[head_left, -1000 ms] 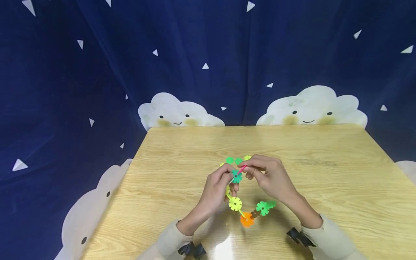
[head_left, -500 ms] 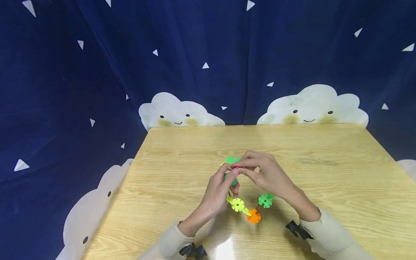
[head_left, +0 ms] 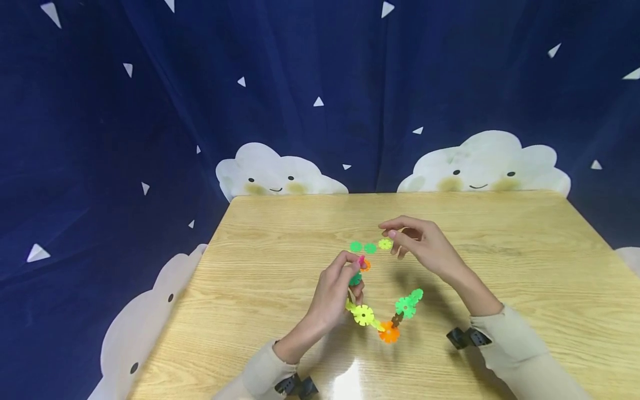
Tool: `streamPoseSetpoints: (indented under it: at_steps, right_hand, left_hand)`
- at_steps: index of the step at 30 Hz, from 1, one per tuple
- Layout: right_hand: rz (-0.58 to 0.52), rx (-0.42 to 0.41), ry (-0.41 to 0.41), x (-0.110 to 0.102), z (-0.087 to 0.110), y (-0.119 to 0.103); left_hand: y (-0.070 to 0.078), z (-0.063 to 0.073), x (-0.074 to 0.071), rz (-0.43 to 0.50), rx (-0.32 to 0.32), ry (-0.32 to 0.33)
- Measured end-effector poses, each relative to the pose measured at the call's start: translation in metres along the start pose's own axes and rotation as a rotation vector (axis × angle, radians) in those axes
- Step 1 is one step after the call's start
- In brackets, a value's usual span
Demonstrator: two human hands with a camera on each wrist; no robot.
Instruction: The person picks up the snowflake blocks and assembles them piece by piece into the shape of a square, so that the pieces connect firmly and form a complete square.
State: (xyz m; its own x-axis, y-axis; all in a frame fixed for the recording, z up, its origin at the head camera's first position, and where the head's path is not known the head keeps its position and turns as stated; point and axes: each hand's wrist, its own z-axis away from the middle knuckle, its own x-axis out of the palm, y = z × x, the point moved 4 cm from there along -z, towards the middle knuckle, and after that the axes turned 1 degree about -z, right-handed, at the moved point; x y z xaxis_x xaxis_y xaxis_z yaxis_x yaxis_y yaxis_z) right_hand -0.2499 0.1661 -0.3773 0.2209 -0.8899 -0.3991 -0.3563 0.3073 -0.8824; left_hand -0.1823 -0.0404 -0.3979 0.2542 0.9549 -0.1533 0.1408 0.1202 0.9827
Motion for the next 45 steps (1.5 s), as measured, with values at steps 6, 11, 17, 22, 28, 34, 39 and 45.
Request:
streamPoseSetpoints:
  at_steps: [6,11,17,22,28,34,39,45]
  right_hand:
    - [0.0,0.05,0.036,-0.003,-0.003,0.02]
    - [-0.023,0.082,0.045,-0.006,-0.004,0.032]
    - [-0.091,0.136,0.038,-0.006,-0.009,0.05]
    - [-0.098,0.178,-0.018,0.01,-0.013,0.073]
    - [-0.102,0.224,-0.162,0.038,-0.014,0.089]
    - [-0.074,0.172,-0.218,0.054,-0.02,0.089]
    - [-0.021,0.172,-0.243,0.063,-0.024,0.089]
    - [0.085,0.175,-0.272,0.07,-0.028,0.091]
  left_hand:
    - [0.001,0.001,0.0,-0.003,-0.003,0.01]
    - [0.004,0.002,-0.002,0.003,-0.001,0.013]
    - [0.005,0.003,-0.002,0.007,-0.005,0.009]
    - [0.004,0.002,-0.004,-0.008,-0.009,0.021]
    - [0.001,0.001,-0.005,-0.01,-0.03,0.017]
    - [0.003,0.0,-0.008,-0.015,-0.021,0.031]
    - [0.004,0.0,-0.009,-0.005,-0.028,0.037]
    - [0.005,0.0,-0.012,0.001,-0.024,0.033]
